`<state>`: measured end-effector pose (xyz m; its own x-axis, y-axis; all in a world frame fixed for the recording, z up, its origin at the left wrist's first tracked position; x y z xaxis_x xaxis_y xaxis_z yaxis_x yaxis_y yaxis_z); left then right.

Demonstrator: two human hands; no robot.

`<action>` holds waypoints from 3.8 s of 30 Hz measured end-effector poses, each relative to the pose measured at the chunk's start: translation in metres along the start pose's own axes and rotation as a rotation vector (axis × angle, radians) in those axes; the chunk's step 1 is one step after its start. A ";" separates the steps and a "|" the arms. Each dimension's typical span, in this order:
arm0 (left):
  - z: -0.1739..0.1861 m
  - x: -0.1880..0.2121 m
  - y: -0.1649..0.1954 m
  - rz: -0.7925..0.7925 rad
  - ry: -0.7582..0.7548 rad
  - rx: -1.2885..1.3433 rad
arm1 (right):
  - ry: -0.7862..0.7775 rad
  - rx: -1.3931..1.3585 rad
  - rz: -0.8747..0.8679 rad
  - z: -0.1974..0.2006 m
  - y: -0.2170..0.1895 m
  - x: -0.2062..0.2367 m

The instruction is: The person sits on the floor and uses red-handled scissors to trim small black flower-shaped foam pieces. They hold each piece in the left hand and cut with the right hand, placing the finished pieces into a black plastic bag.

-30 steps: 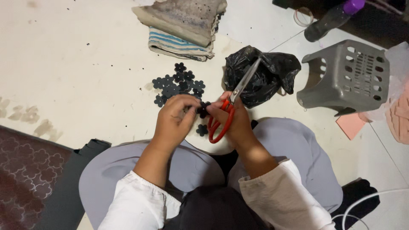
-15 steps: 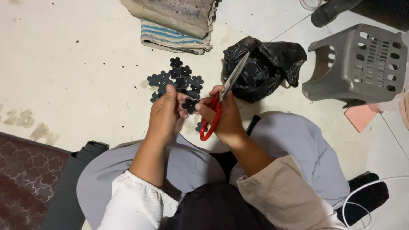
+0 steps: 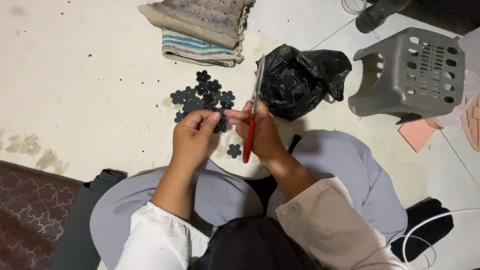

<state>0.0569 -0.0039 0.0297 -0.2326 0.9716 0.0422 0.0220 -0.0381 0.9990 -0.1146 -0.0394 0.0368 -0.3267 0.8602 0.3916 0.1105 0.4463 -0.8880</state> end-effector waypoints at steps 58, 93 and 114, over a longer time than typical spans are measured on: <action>-0.009 0.001 -0.005 0.062 -0.143 0.357 | 0.051 -0.064 0.029 0.002 -0.002 -0.002; 0.013 -0.023 -0.033 -0.158 0.036 0.275 | 0.147 -0.024 0.330 0.039 -0.017 -0.008; 0.005 -0.043 -0.035 -0.068 -0.046 -1.088 | 0.385 0.096 0.408 0.103 -0.025 -0.036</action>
<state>0.0710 -0.0427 -0.0075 -0.1640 0.9864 0.0088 -0.8664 -0.1483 0.4768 -0.2022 -0.1066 0.0203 0.0927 0.9941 0.0560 0.0641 0.0502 -0.9967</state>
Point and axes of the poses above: each hand's wrist, its own x-axis away from the middle knuckle, its own z-axis out of the back of the hand, y = z × x, the point moved 5 cm from there along -x, towards the middle knuckle, and after that the axes turned 12 degrees about -z, right-handed, at the moved point
